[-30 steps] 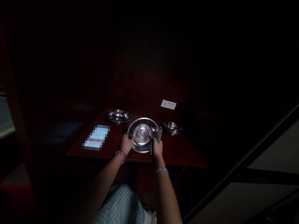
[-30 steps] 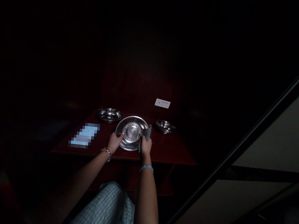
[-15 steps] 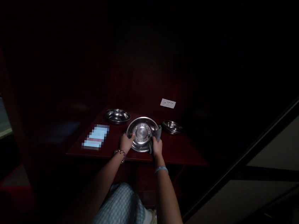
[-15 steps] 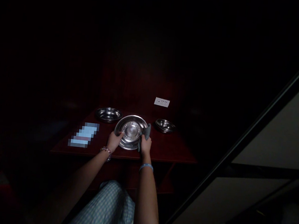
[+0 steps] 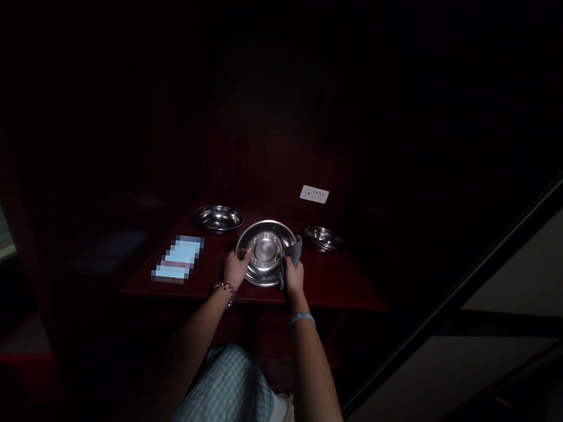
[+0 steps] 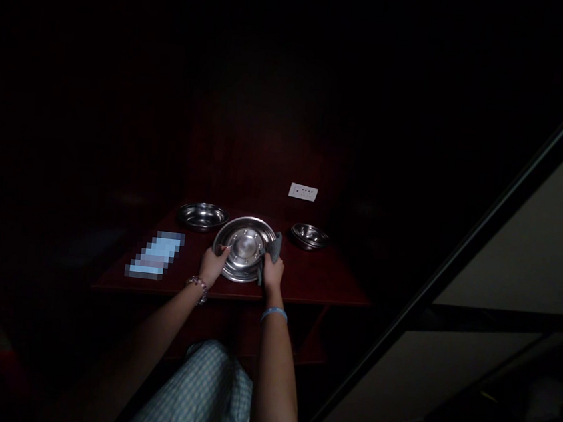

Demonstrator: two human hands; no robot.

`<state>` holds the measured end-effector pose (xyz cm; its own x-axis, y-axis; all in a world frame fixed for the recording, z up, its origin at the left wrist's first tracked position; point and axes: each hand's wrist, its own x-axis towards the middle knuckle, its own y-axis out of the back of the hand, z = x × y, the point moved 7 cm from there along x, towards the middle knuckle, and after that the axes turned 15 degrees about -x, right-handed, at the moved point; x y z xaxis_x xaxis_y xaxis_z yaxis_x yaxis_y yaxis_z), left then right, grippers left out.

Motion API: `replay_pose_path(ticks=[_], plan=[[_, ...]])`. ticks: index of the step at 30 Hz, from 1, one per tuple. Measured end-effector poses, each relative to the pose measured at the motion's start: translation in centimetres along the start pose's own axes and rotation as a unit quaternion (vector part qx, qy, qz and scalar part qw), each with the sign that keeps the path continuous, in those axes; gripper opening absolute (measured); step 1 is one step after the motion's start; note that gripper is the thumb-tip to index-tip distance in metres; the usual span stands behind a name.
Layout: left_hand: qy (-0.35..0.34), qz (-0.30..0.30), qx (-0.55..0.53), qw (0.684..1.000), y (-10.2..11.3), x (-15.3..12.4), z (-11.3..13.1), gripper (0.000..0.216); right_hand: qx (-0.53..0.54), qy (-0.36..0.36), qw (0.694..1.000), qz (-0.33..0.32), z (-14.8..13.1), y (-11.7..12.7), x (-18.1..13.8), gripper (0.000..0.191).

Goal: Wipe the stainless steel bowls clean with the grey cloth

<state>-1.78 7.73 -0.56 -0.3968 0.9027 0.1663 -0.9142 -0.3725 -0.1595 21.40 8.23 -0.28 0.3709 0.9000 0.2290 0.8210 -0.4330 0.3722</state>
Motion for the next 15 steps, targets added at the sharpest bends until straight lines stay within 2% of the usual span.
replay_pose_path(ticks=[15], plan=[[0.012, -0.005, -0.006, 1.000, -0.05, -0.01, -0.12, 0.010, -0.002, -0.001, 1.000, -0.002, -0.43, 0.16, -0.36, 0.041]])
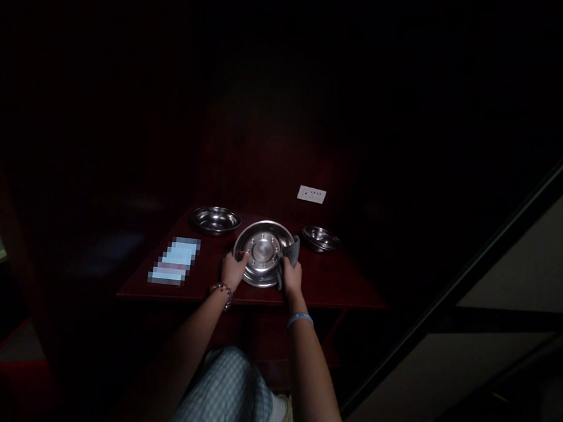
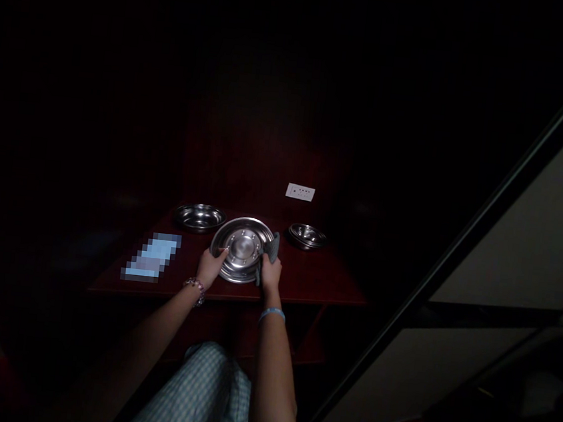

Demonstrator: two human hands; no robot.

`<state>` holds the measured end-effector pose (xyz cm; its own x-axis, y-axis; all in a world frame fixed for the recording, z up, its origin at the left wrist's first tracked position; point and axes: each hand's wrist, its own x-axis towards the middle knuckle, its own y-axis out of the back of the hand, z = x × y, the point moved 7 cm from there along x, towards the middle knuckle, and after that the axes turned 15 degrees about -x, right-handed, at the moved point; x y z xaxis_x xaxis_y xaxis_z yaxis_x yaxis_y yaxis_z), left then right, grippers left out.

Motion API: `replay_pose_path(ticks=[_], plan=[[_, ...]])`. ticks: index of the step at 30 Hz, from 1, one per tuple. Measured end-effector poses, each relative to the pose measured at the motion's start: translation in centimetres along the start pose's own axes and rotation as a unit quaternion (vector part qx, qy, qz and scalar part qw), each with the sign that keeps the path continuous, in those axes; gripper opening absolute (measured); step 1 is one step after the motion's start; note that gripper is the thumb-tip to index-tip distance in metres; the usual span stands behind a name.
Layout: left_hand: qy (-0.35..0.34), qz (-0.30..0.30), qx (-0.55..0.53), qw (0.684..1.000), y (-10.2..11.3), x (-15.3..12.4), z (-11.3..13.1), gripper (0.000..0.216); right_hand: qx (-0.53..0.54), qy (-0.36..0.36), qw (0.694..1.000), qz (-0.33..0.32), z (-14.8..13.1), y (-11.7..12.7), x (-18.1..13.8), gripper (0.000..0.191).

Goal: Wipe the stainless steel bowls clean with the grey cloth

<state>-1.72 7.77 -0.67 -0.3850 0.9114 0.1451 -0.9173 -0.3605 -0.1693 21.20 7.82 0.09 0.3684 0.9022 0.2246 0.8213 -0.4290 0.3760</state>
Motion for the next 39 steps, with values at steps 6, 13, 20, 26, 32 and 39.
replay_pose_path(ticks=[6, 13, 20, 26, 32, 39], plan=[[0.003, 0.011, 0.000, 1.000, 0.14, 0.02, -0.11, 0.008, 0.000, -0.003, 1.000, 0.002, -0.13, 0.08, -0.11, 0.038], [0.009, 0.014, 0.000, 1.000, 0.15, 0.03, -0.11, 0.007, -0.001, 0.008, 1.000, -0.004, -0.02, -0.07, -0.06, 0.037], [0.001, 0.013, -0.003, 1.000, 0.15, 0.11, -0.13, 0.010, -0.015, 0.014, 1.000, -0.007, 0.15, -0.21, 0.08, 0.033], [-0.001, 0.013, 0.005, 1.000, 0.13, 0.23, -0.31, 0.008, -0.012, 0.006, 1.000, -0.001, 0.24, -0.09, 0.14, 0.031], [0.002, 0.018, 0.016, 1.000, 0.16, 0.18, -0.14, 0.009, -0.011, 0.009, 1.000, 0.000, 0.16, -0.07, 0.13, 0.029], [0.003, 0.013, 0.010, 1.000, 0.14, 0.18, -0.16, 0.006, -0.011, 0.011, 1.000, -0.002, 0.30, -0.18, 0.18, 0.030]])
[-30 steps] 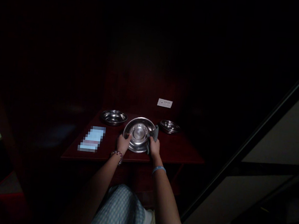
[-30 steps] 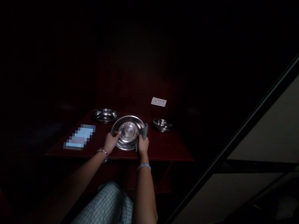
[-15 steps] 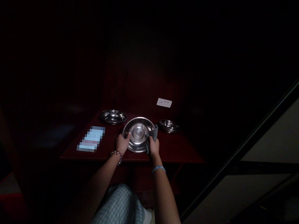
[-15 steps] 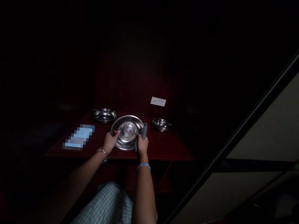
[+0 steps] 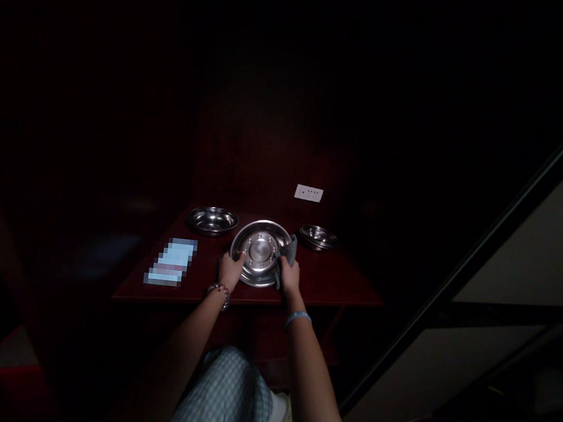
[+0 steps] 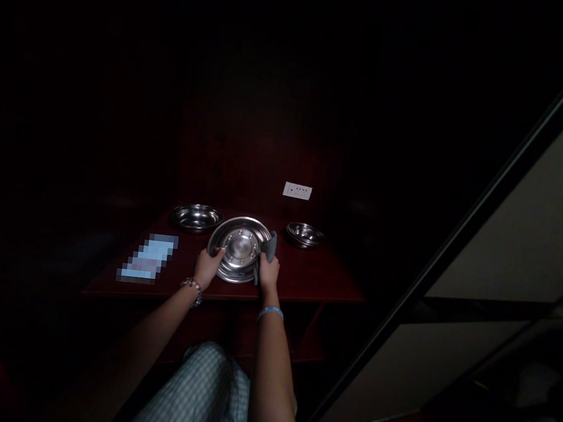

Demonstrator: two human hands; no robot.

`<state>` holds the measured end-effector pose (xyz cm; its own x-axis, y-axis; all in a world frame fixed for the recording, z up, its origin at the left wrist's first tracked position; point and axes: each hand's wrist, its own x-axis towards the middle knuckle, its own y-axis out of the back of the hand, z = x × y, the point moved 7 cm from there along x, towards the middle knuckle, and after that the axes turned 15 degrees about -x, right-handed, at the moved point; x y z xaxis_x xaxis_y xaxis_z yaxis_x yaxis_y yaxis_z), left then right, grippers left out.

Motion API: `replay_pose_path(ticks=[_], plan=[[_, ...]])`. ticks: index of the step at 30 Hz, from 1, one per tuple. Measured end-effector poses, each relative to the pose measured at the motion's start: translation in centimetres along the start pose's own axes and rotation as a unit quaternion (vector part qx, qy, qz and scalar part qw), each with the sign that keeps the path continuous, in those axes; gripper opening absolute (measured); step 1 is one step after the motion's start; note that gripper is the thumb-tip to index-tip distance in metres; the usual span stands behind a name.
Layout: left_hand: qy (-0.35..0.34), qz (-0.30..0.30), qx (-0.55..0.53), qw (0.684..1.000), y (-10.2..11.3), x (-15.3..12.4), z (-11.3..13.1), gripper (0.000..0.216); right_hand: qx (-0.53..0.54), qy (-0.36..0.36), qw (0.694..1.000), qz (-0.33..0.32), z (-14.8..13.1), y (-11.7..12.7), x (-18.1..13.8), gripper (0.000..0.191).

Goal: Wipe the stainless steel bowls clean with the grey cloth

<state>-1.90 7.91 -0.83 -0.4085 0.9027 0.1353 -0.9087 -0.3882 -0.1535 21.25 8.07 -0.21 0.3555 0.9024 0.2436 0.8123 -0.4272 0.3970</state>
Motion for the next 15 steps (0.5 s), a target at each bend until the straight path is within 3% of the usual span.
replay_pose_path(ticks=[15], plan=[[0.005, 0.001, 0.011, 1.000, 0.02, -0.10, -0.04, 0.010, 0.014, -0.014, 1.000, 0.007, -0.12, 0.16, -0.21, 0.034]])
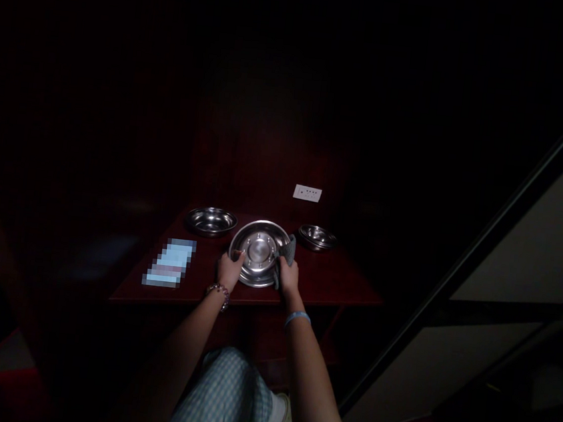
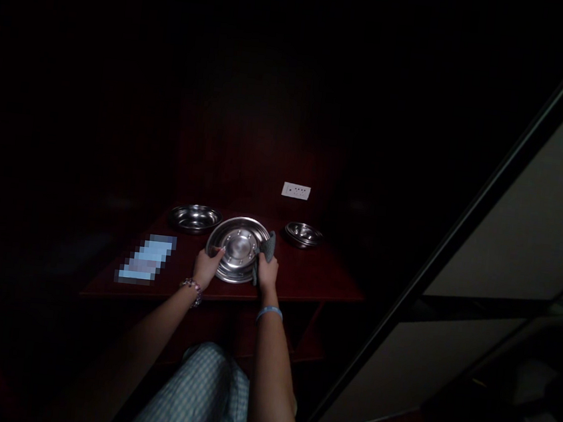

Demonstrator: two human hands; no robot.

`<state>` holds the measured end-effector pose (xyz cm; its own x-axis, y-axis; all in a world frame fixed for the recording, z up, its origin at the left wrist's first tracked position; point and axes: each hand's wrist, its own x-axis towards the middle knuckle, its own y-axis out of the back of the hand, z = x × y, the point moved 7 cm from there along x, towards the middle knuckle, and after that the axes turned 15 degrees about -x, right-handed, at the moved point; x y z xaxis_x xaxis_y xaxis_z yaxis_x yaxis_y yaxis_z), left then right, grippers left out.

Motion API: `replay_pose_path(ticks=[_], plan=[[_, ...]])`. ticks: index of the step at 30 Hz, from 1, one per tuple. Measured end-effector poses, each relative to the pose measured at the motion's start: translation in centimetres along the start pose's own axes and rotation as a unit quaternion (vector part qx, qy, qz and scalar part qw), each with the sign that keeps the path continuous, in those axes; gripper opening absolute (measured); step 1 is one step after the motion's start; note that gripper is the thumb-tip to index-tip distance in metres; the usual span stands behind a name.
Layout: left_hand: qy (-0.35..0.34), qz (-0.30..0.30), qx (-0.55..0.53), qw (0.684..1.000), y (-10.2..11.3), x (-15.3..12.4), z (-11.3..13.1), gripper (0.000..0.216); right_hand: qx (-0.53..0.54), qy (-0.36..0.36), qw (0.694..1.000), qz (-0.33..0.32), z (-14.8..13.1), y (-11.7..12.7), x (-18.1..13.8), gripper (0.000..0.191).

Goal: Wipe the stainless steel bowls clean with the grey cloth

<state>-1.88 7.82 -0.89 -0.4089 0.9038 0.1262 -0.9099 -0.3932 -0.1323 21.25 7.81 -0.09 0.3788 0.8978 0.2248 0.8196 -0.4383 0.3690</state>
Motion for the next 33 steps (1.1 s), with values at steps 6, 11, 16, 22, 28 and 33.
replay_pose_path(ticks=[6, 11, 16, 22, 28, 33], plan=[[-0.006, -0.004, 0.001, 1.000, -0.01, 0.02, 0.21, 0.012, -0.004, -0.003, 1.000, 0.001, 0.09, -0.07, 0.12, 0.034], [-0.002, -0.008, 0.007, 1.000, -0.03, -0.07, 0.37, 0.013, -0.015, -0.004, 1.000, -0.002, 0.10, -0.07, 0.14, 0.035], [0.000, -0.006, 0.012, 1.000, -0.01, -0.14, 0.50, 0.013, -0.015, 0.000, 1.000, 0.001, 0.16, -0.02, 0.21, 0.035], [0.010, -0.003, 0.009, 1.000, 0.00, -0.13, 0.50, 0.010, -0.012, 0.004, 1.000, -0.004, 0.14, -0.09, 0.18, 0.036], [0.008, 0.003, 0.003, 1.000, 0.05, -0.05, 0.29, 0.008, -0.019, 0.008, 1.000, -0.003, 0.24, -0.19, 0.31, 0.035], [0.007, -0.003, -0.008, 1.000, -0.04, 0.15, -0.02, 0.009, -0.025, 0.017, 1.000, 0.000, 0.44, -0.27, 0.51, 0.033]])
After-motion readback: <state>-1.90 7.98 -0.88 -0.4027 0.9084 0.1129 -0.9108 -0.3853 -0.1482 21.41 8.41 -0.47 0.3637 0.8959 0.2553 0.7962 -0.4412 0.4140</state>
